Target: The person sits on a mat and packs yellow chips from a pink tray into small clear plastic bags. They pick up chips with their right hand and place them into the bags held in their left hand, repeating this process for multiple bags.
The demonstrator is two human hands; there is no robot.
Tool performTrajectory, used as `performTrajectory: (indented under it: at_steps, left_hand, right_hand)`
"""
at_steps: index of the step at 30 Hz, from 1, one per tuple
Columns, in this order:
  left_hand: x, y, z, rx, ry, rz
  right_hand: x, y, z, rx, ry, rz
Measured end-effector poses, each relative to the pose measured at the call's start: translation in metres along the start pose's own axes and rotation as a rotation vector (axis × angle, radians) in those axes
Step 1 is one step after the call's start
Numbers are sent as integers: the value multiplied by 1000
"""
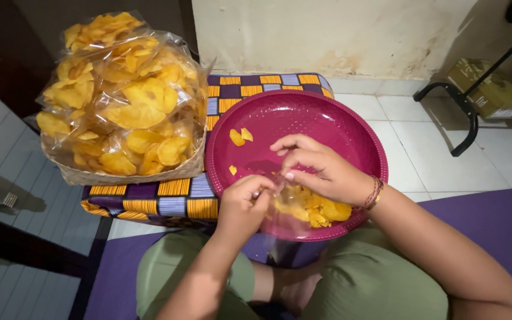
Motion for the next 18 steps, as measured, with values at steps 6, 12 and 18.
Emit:
performTrajectory:
  at_steps: [6, 12, 18]
  left_hand:
    - [24, -22, 11, -356, -149, 470]
    - [16, -18, 0, -434, -70, 449]
    - [11, 13, -14, -111, -66, 329]
  right_hand:
    - [-8, -1, -3, 17, 73, 37]
    - [-10, 9, -1, 48, 83, 46]
    - [6, 37, -1, 137, 7, -8]
Point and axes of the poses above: each hand's wrist, its own z-axis away from the middle knuckle, its own x-axis out of the palm, y = z × x, the point moved 9 cm from there along -z, towards the middle knuckle, and after that the axes turned 6 degrees about y, right-handed, at the moved point
